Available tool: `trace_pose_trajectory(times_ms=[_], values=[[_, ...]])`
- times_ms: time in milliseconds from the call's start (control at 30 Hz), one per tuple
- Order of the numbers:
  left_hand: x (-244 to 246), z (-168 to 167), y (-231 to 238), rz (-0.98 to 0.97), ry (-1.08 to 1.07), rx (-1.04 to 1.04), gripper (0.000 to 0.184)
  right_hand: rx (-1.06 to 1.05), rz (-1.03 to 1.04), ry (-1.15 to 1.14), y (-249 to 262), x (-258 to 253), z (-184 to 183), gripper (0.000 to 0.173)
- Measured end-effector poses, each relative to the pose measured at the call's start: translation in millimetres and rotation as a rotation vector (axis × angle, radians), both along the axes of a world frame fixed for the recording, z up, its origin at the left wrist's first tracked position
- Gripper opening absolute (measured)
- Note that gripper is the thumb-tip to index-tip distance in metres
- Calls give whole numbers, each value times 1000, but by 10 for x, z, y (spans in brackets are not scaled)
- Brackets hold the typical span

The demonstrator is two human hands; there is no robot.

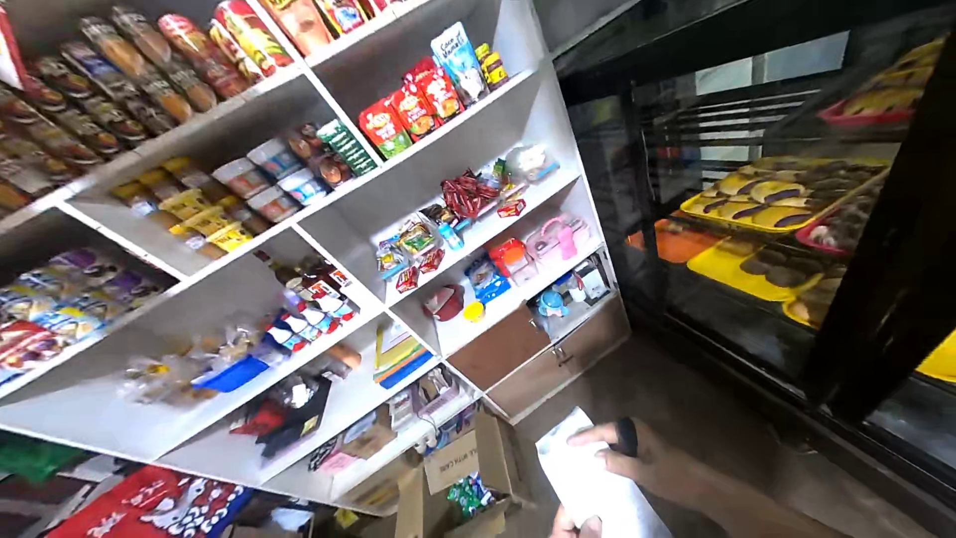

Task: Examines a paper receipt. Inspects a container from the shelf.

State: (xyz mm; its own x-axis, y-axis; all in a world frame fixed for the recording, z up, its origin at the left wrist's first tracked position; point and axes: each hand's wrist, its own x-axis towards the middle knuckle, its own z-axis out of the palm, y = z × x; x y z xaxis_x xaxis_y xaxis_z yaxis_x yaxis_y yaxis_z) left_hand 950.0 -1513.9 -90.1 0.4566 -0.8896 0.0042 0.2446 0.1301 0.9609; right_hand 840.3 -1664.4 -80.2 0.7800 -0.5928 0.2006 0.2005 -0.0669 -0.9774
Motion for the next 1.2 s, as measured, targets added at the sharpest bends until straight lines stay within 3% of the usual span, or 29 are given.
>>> trace_pose_trajectory(times_ms=[333,667,1200], values=[[-196,-27,-140,-6,37,86,31,160,-13,-6,-112,-190,-101,31],[-292,35,-238,55,2,169,27,95,-60,-13,-230,-209,-109,30],[-120,-2,-63,-30,55,-35,28,11,-33,-106,-187,-52,-201,28]])
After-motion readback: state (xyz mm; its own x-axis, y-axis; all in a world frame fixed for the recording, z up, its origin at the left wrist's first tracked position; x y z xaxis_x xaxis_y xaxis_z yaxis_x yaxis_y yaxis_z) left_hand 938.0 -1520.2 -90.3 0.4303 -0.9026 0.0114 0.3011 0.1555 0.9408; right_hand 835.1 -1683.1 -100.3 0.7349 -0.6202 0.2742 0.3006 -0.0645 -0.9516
